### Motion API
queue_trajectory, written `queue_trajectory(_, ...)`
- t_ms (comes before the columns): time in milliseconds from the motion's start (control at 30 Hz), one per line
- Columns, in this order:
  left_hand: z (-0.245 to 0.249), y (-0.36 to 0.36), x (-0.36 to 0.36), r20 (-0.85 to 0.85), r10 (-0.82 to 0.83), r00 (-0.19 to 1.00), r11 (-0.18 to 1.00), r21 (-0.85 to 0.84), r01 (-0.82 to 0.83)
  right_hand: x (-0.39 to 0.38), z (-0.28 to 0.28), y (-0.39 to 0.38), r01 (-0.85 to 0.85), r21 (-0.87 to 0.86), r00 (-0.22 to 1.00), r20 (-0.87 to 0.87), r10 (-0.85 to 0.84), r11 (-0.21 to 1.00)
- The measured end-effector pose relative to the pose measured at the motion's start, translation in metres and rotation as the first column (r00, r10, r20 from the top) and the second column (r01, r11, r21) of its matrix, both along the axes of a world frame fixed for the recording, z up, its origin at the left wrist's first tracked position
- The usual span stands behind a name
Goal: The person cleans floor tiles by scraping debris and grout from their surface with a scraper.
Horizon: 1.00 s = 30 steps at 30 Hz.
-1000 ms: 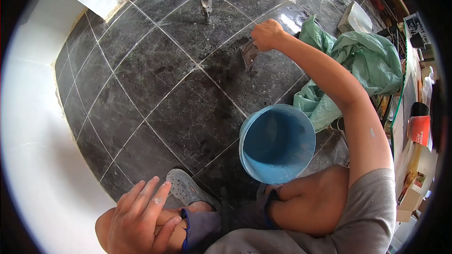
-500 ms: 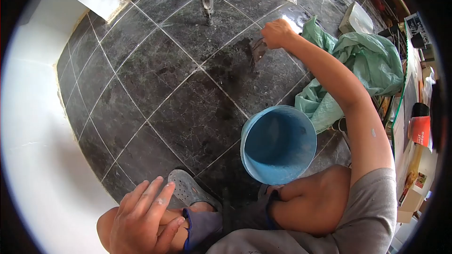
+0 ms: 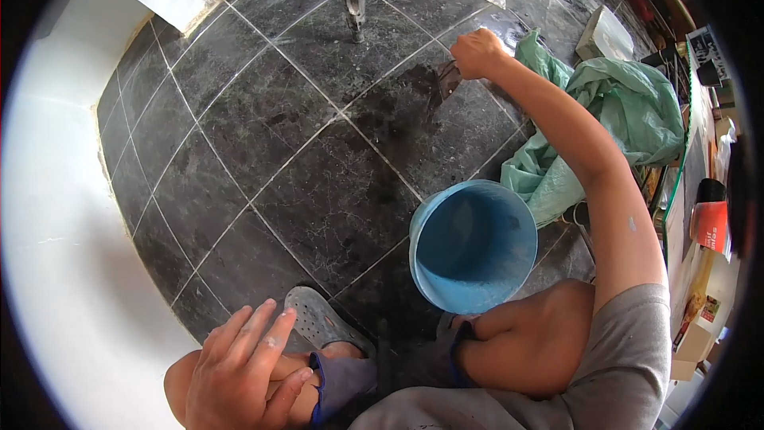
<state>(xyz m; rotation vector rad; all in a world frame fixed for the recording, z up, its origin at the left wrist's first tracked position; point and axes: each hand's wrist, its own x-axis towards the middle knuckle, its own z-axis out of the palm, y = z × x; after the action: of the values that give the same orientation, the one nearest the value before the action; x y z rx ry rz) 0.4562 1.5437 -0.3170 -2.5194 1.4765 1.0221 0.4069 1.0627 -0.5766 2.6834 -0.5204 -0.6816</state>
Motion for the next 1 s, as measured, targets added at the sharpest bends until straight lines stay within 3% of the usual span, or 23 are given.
queue_trajectory(167,-0.002,0.0,0.002,0.001,-0.011,1.0,1.0,0.018,0.011,0.004,-0.004,0.028,-0.024,0.071,1.0,0.009,0.023,0.997)
queue_trajectory(367,0.001,0.002,-0.002,0.021,0.008,1.0,1.0,-0.018,-0.007,-0.002,-0.009,0.003,0.014,0.031,1.0,0.023,-0.015,0.999)
queue_trajectory(467,0.004,-0.004,-0.003,0.006,0.073,0.997,0.996,0.046,-0.074,-0.002,-0.004,0.014,0.003,0.058,1.0,0.01,-0.004,0.998)
queue_trajectory(567,-0.002,-0.003,0.001,0.0,-0.005,1.0,0.999,0.033,0.005,0.001,-0.01,0.036,-0.049,0.111,0.999,0.015,0.047,0.993)
queue_trajectory(667,0.0,-0.004,0.0,-0.027,-0.026,0.999,1.0,0.012,0.026,0.0,0.004,0.039,-0.003,0.142,1.0,-0.007,0.005,0.99)
queue_trajectory(767,-0.002,0.001,0.0,-0.017,-0.013,1.0,1.0,0.002,0.013,-0.013,-0.004,0.009,0.122,0.119,0.992,-0.039,-0.118,0.985)
queue_trajectory(867,-0.004,0.005,0.002,-0.01,0.006,1.0,1.0,0.015,-0.006,-0.045,-0.006,-0.019,0.262,0.085,0.962,0.062,-0.268,0.961)
queue_trajectory(1000,-0.009,0.006,0.007,-0.023,-0.021,1.0,1.0,0.007,0.021,-0.077,-0.001,-0.029,0.373,0.077,0.926,0.019,-0.376,0.924)
